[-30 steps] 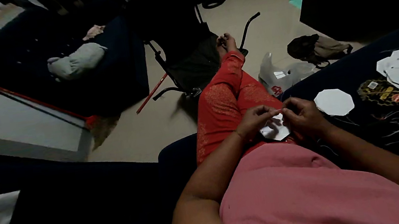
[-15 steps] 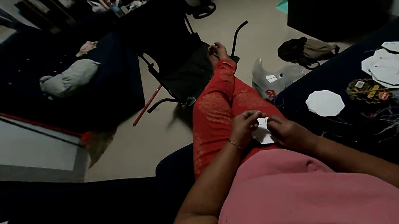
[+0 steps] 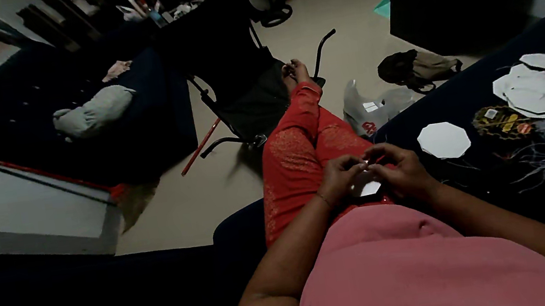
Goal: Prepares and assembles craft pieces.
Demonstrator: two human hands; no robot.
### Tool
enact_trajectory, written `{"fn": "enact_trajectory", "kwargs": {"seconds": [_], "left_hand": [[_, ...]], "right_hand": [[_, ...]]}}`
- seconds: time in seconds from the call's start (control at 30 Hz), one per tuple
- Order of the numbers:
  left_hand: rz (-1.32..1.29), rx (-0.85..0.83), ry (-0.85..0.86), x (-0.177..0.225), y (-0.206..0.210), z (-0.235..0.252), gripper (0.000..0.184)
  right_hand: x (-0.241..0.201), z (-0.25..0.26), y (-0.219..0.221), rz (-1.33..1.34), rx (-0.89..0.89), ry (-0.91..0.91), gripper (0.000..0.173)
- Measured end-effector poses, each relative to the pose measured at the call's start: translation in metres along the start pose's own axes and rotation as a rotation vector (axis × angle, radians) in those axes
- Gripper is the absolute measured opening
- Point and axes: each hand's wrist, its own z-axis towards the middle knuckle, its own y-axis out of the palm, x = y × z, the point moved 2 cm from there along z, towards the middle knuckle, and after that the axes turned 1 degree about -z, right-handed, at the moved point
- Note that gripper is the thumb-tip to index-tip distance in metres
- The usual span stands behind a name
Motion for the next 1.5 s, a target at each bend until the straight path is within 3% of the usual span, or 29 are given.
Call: {"fn": "enact_trajectory", "kwargs": {"seconds": [0.23,0.47,0.63,0.73,0.83,1.03,1.23,1.5], "left_hand": [[-0.059,0.03,-0.055,0.0,0.003,-0.004,0.009],[0.1,0.043,-0.141,0.004,0.005,0.0,0.018],[0.385,0.002,-0.191,0.017,0.009,0.001,0.022],[0.539,0.022,-0.101,0.02,0.015,-0.002,0.023],[0.59,0.079,0.123,0.012,0.018,-0.005,0.017],[0.39,0.072,0.285,0.004,0.014,-0.003,0.013],[-0.124,0.026,0.056,0.002,0.005,-0.003,0.011],[-0.014,0.103,0.027,0.003,0.007,-0.002,0.012]], "right_hand": [[0.005,0.0,0.002,0.004,0.039,0.026,0.021],[0.0,-0.004,0.01,-0.351,0.091,-0.216,0.014],[0.0,-0.006,0.014,-0.5,0.103,-0.302,0.018],[0.0,-0.005,0.014,-0.539,0.071,-0.243,0.015],[0.0,-0.004,0.012,-0.519,0.056,-0.18,0.015],[0.003,-0.003,0.009,-0.377,0.153,-0.197,0.016],[0.006,-0.001,0.005,-0.144,0.116,-0.086,0.012],[0.0,-0.007,0.006,-0.309,0.149,-0.173,0.017]]}}
